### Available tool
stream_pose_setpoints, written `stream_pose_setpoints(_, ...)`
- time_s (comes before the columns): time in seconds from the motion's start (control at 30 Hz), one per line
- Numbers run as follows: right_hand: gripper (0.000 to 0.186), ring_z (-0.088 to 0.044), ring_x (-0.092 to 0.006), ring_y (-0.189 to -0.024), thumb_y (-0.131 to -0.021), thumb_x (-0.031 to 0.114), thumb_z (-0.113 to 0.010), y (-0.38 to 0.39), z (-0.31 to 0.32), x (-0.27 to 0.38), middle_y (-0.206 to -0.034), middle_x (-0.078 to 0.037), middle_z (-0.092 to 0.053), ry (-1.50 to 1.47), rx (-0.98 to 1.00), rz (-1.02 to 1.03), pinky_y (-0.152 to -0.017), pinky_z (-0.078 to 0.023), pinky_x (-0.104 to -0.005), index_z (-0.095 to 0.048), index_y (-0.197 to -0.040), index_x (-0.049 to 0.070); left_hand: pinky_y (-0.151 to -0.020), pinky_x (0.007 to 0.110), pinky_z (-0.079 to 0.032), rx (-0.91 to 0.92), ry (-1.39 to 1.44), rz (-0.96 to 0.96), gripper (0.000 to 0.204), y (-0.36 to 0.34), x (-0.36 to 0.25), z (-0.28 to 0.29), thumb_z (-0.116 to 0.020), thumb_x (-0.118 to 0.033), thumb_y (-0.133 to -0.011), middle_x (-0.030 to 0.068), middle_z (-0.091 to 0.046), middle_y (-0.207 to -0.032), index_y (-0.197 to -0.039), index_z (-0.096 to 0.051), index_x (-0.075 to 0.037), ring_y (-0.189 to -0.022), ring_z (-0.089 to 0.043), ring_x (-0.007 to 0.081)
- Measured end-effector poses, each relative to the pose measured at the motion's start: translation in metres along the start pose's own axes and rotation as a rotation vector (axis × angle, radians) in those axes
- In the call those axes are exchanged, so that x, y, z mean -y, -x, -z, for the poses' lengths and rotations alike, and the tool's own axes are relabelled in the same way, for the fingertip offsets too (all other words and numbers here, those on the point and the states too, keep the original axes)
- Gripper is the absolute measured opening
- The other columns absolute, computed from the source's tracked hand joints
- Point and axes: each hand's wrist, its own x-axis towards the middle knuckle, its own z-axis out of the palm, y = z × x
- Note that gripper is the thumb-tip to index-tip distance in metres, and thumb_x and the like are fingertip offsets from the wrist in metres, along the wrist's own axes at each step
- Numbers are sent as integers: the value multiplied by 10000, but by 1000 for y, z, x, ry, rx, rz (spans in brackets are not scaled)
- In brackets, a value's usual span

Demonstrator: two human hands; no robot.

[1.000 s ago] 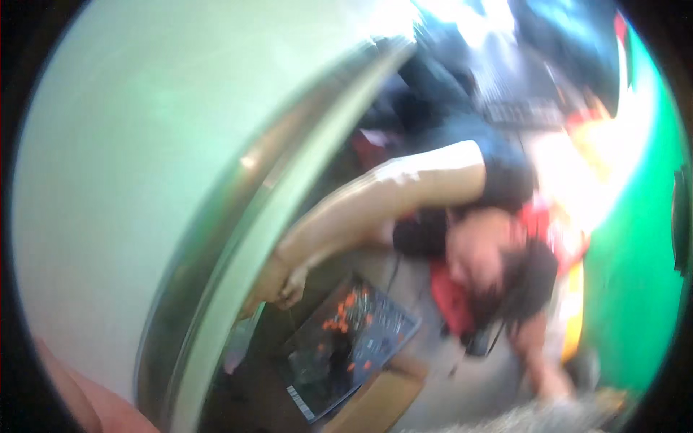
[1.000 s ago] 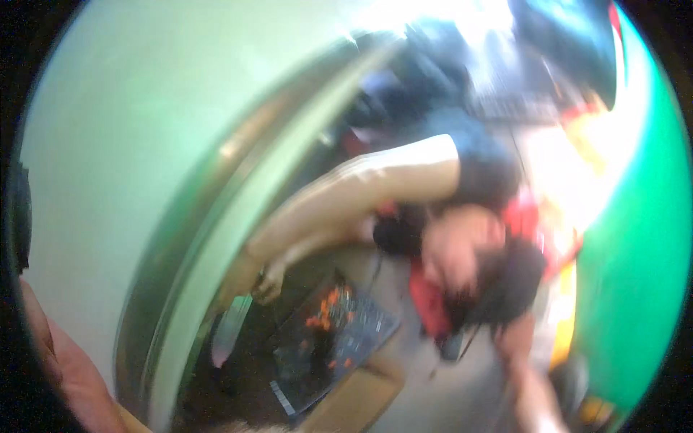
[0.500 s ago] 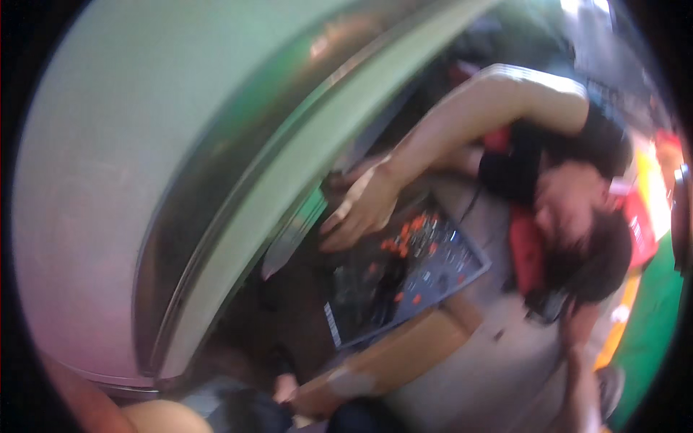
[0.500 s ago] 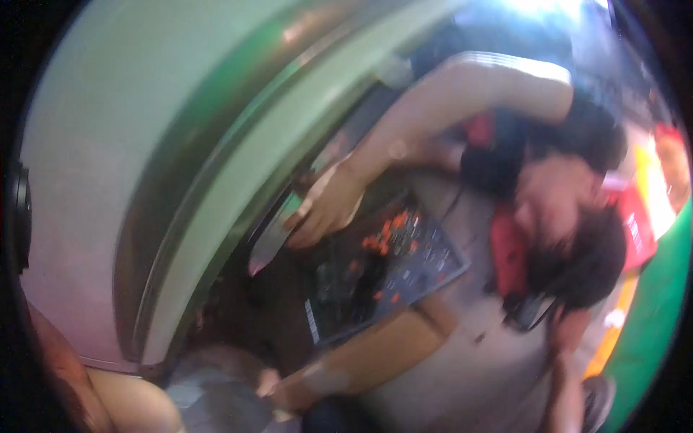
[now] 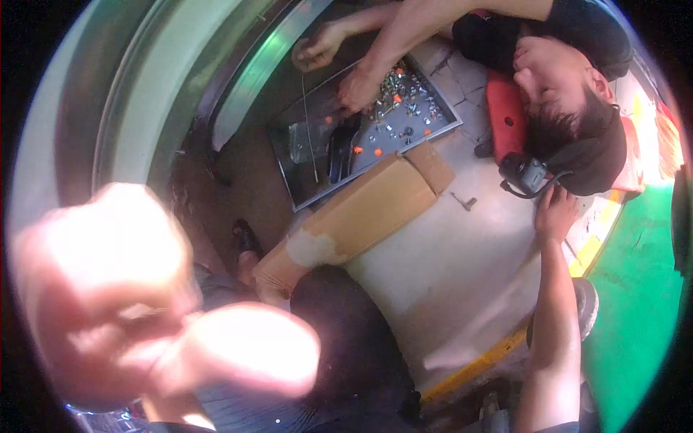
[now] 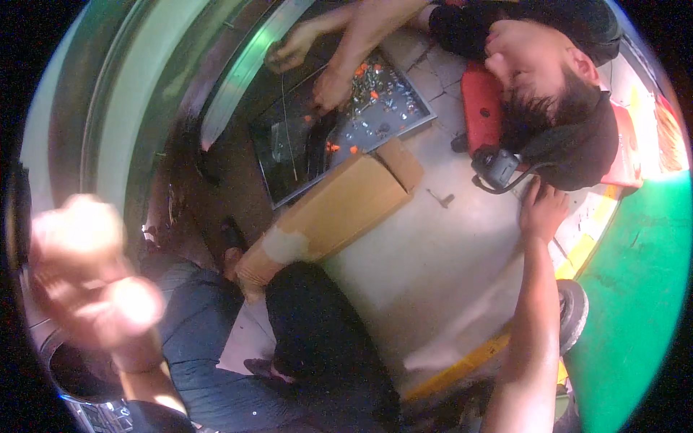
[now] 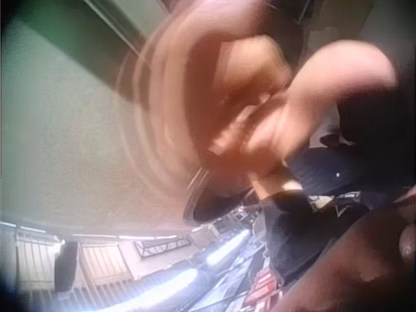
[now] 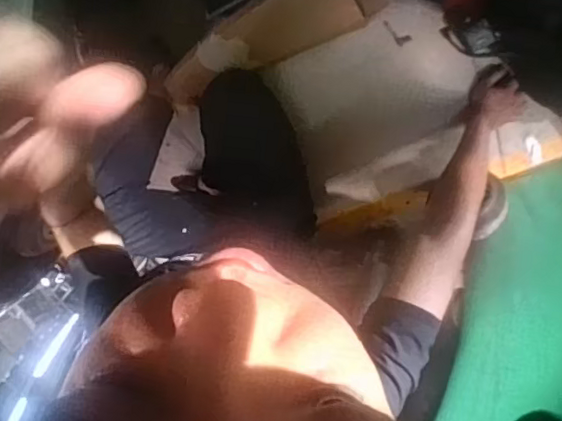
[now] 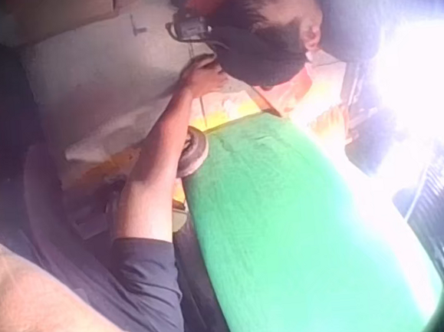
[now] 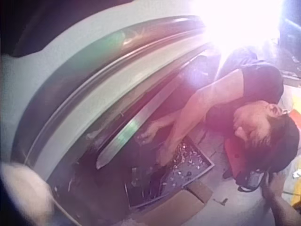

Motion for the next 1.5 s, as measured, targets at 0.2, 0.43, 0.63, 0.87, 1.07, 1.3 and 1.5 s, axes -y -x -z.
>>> stream_pose_setpoints(0.2, 354, -507, -354, -1052, -934, 338, -469, -1, -4, 1, -1072, -171, -585, 15, -62, 24, -899, -381, -468, -642, -1060, 56, -522, 302, -447, 299, -399, -109, 197, 75, 49, -145, -676, -282, -796, -1, -503, -649, -883, -630, -112, -611, -559, 152)
stream_pose_setpoints(0.43, 346, -490, -350, -1091, -932, 328, -472, -1, 1, -3, -1115, -163, -567, -6, -39, 16, -905, -376, -472, -635, -1071, 57, -657, 383, -504, 458, -207, 362, 201, 203, 120, -151, -633, -306, -836, 67, -598, -742, -880, -637, -109, -734, -617, 268)
stream_pose_setpoints(0.63, 353, -491, -346, -1088, -936, 341, -466, -1, -3, -1, -1121, -162, -568, 7, -2, 4, -907, -375, -469, -631, -1084, 65, -716, 394, -510, 511, -119, 512, 235, 239, 134, -134, -614, -310, -863, 81, -629, -825, -969, -635, -102, -817, -624, 285)
stream_pose_setpoints(0.87, 382, -483, -350, -1117, -944, 357, -450, -6, -5, 0, -1136, -163, -566, 27, -5, 15, -923, -370, -479, -619, -1126, 66, -780, 403, -487, 396, 80, 510, 248, 186, 113, -172, -596, -288, -887, 133, -630, -927, -995, -625, -66, -912, -607, 314)
stream_pose_setpoints(1.07, 391, -472, -346, -1143, -947, 359, -437, -3, -6, 0, -1148, -162, -563, 48, 44, -8, -940, -367, -481, -617, -1137, 68, -683, 403, -450, 213, 303, 404, 261, 172, 69, -214, -689, -249, -815, 147, -553, -808, -862, -566, -24, -773, -571, 329)
stream_pose_setpoints(1.3, 401, -485, -347, -1108, -948, 378, -432, -2, -11, -1, -1141, -163, -563, 50, 15, 2, -909, -379, -472, -622, -1129, 74, -666, 362, -417, 19, 227, -34, 315, 114, 61, -254, -744, -272, -742, 68, -544, -816, -919, -606, -51, -748, -537, 260)
stream_pose_setpoints(1.5, 352, -481, -341, -1119, -939, 319, -460, -5, -8, 2, -1156, -145, -548, 84, 112, -34, -921, -383, -465, -587, -1146, 64, -686, 362, -412, -4, 189, 55, 369, 116, 61, -257, -720, -315, -761, 80, -556, -859, -980, -608, -41, -770, -533, 255)
